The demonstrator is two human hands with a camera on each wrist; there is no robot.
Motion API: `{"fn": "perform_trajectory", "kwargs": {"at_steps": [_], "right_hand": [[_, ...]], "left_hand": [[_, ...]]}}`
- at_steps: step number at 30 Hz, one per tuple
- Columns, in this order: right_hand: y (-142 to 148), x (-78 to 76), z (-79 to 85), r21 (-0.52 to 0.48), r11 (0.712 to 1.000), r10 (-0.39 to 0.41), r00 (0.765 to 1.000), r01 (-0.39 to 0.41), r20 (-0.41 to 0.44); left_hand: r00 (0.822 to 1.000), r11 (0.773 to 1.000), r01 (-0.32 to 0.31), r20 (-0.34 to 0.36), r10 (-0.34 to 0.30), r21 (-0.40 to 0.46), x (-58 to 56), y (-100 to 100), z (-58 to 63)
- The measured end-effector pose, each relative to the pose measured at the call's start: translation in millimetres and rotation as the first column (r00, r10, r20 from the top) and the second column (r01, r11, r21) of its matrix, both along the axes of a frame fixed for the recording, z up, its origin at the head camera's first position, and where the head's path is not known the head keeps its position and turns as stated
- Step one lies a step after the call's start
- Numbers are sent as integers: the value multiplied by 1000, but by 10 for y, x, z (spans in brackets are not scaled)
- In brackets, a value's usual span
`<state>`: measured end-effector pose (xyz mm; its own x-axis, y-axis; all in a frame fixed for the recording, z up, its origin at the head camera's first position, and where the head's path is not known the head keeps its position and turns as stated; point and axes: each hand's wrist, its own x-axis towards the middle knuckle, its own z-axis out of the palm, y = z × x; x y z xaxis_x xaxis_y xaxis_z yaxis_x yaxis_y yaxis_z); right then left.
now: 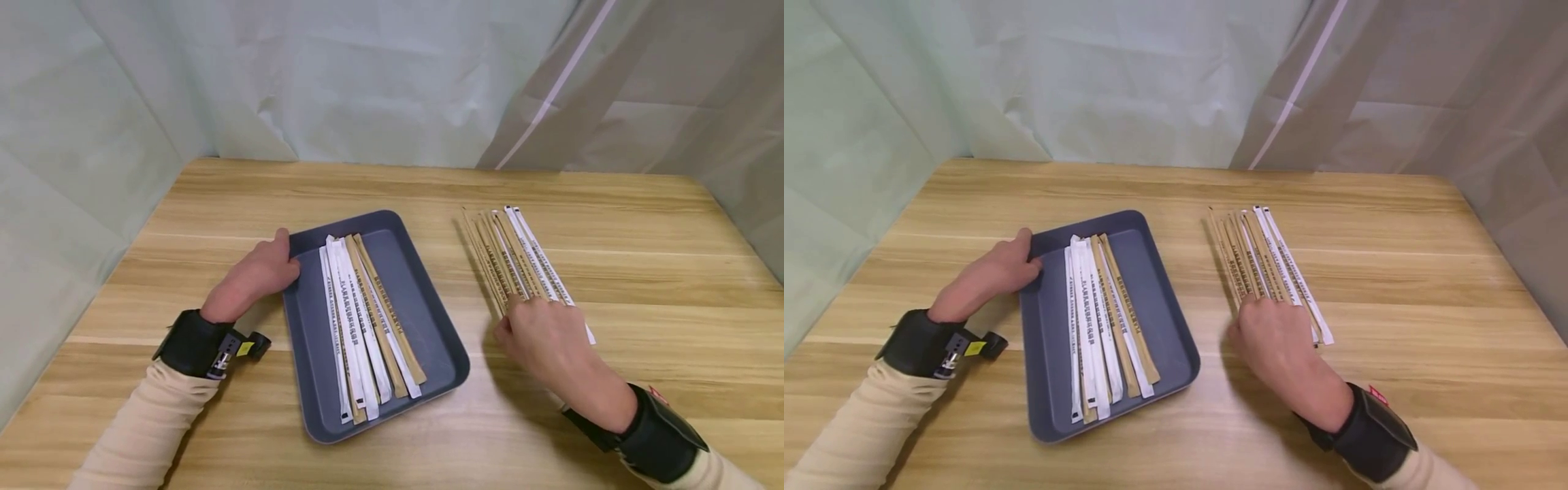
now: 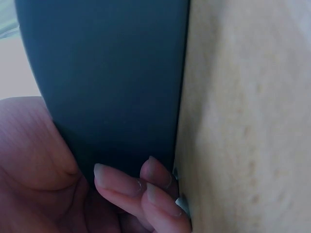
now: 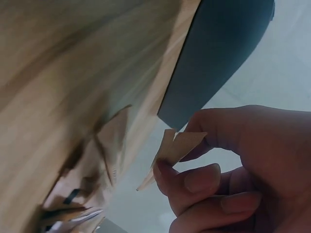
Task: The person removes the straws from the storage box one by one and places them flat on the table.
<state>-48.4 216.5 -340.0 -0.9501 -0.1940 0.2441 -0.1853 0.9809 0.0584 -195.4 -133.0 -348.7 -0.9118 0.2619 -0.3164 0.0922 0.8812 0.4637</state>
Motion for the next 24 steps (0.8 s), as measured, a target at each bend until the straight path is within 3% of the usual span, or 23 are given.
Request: {"fn": "perform_trajectory", "kwargs": {"at_steps": [13, 24], "right_hand": [[68, -64, -62, 26, 1000, 1, 1000, 0, -23], [85, -75, -41, 39, 998, -60, 995, 57, 80]], "left_hand": [[1000, 1000, -12, 11, 12, -3, 0, 6, -4], [1000, 1000, -15, 11, 15, 6, -3, 3, -2]]}}
